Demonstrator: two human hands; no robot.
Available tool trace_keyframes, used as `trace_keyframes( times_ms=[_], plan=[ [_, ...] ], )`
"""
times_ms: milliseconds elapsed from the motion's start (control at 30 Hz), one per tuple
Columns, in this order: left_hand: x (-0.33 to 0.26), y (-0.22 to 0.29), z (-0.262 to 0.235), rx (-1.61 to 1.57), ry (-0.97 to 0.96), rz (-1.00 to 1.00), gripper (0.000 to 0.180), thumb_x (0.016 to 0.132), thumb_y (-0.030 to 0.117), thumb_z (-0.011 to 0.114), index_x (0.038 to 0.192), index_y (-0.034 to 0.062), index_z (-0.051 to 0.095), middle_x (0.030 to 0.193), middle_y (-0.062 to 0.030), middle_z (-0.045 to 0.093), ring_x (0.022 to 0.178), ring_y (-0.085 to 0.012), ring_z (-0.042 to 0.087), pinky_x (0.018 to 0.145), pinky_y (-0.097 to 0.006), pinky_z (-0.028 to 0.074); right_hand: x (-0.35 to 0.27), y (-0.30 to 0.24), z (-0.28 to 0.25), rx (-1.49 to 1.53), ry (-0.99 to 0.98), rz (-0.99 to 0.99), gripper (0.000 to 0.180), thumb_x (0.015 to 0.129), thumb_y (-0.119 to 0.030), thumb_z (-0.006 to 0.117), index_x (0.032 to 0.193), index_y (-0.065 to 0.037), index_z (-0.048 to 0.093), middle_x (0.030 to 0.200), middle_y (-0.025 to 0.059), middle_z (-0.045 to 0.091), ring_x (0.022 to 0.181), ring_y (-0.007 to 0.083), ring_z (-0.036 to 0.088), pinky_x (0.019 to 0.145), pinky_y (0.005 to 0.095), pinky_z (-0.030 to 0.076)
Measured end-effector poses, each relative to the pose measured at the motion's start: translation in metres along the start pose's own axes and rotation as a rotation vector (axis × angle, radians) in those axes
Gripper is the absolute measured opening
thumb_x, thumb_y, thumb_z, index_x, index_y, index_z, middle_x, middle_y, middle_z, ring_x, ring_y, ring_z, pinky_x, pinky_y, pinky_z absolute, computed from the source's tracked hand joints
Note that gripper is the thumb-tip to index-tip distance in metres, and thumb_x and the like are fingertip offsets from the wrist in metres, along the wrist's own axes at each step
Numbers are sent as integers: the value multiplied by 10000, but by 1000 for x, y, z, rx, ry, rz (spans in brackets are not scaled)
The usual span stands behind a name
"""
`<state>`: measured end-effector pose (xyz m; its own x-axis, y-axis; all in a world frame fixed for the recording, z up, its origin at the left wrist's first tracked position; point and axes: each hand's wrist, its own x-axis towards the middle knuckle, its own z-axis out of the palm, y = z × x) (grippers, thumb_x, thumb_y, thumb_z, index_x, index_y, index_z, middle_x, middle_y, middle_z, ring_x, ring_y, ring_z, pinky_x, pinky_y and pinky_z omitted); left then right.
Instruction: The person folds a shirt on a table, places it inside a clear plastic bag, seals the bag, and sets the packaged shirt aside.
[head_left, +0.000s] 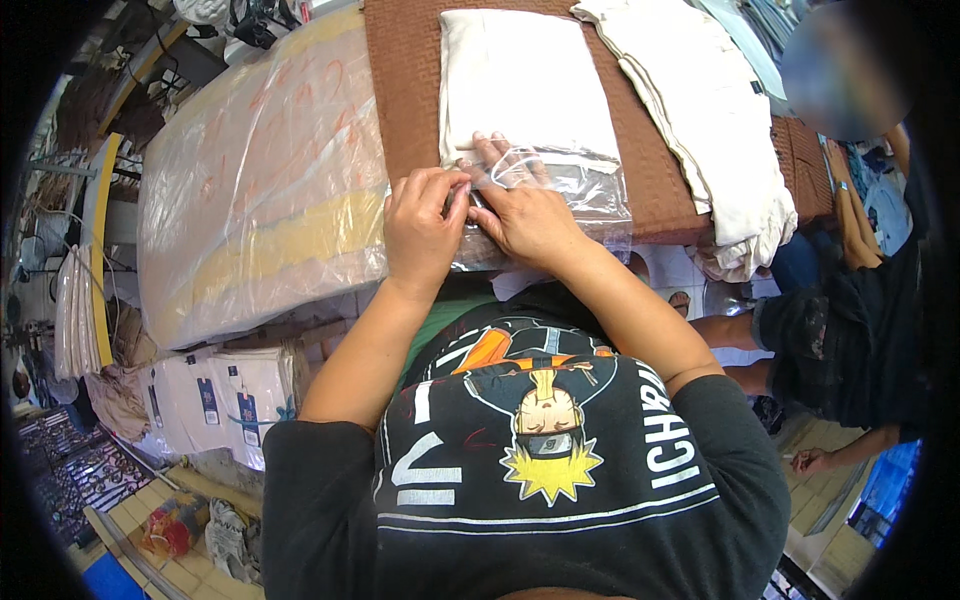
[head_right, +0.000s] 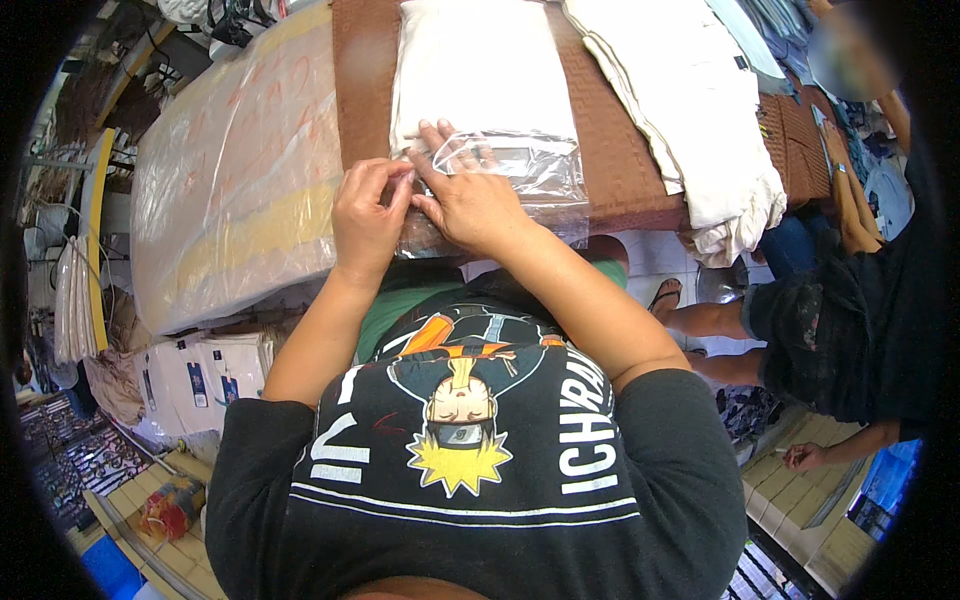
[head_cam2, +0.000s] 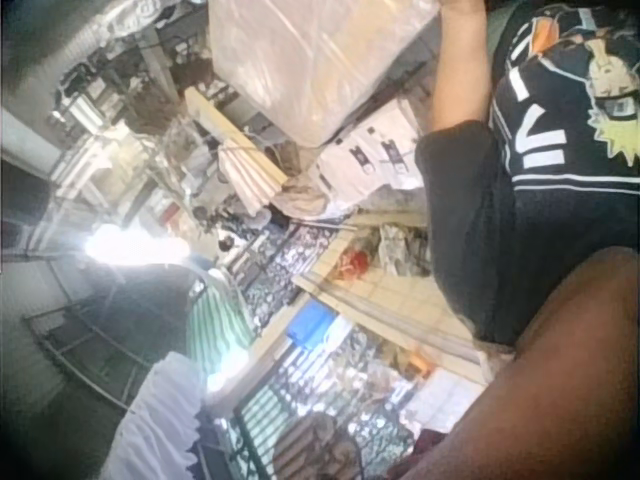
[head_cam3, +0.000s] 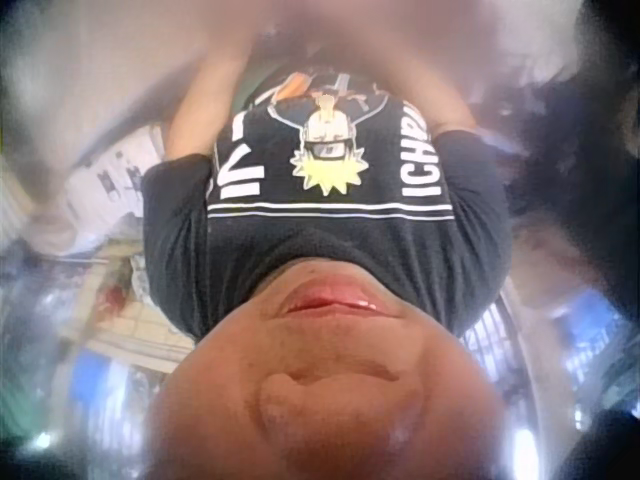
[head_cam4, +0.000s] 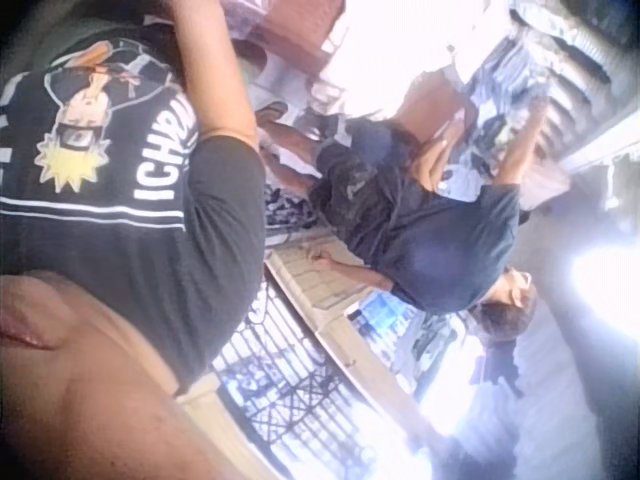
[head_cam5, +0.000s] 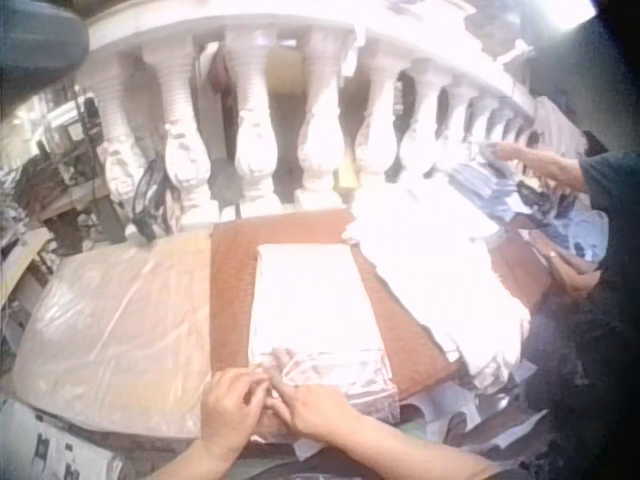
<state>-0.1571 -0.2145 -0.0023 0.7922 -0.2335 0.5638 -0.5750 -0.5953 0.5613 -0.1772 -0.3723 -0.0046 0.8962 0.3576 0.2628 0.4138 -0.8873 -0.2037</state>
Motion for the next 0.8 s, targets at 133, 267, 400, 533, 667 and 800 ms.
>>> trace_keyframes(
  times_ms=[133, 267, 400, 533, 667, 800],
  plan=[
    [3, 1, -6, 26, 2, -38, 183, 748, 48, 656, 930, 60, 645, 927, -90, 612, 874, -269, 593, 771, -353, 473, 2, -3, 3, -72, 6, 20, 583, 895, -412, 438, 1339, -37, 397, 1458, 163, 262, 1363, 303, 223, 1075, 529, 179],
    [10, -3, -6, 87, -54, 28, 212, 765, 72, 630, 976, 70, 645, 993, -91, 598, 884, -275, 579, 790, -373, 463, 6, -6, 5, -67, 15, 24, 580, 900, -398, 433, 1346, -30, 385, 1455, 168, 266, 1364, 298, 224, 1072, 533, 179],
    [8, -15, -1, 36, -70, -25, 214, 781, 61, 607, 992, 49, 640, 1006, -106, 606, 914, -289, 584, 793, -374, 472, 10, -8, 7, 9, 57, 38, 566, 896, -381, 445, 1333, -25, 398, 1439, 182, 291, 1347, 313, 256, 1071, 535, 183],
    [8, -13, -3, -10, -53, -42, 186, 779, 52, 605, 962, 35, 639, 979, -112, 620, 891, -289, 599, 775, -366, 485, 13, -8, 9, -12, 74, 60, 545, 891, -365, 458, 1313, -22, 420, 1419, 195, 318, 1330, 324, 284, 1066, 537, 195],
    [8, -13, -2, -58, -14, -45, 147, 767, 40, 615, 912, 28, 635, 952, -110, 629, 869, -289, 612, 762, -361, 493, 14, -8, 9, -51, 45, 73, 546, 891, -368, 458, 1313, -22, 422, 1417, 181, 330, 1329, 319, 287, 1062, 538, 209],
    [8, -12, -4, -71, -33, -76, 129, 765, 24, 617, 893, 25, 632, 951, -112, 636, 865, -285, 623, 749, -349, 501, 16, -8, 11, -48, 41, 71, 551, 898, -375, 448, 1318, -19, 414, 1418, 162, 336, 1329, 296, 293, 1060, 540, 213]
  ],
)
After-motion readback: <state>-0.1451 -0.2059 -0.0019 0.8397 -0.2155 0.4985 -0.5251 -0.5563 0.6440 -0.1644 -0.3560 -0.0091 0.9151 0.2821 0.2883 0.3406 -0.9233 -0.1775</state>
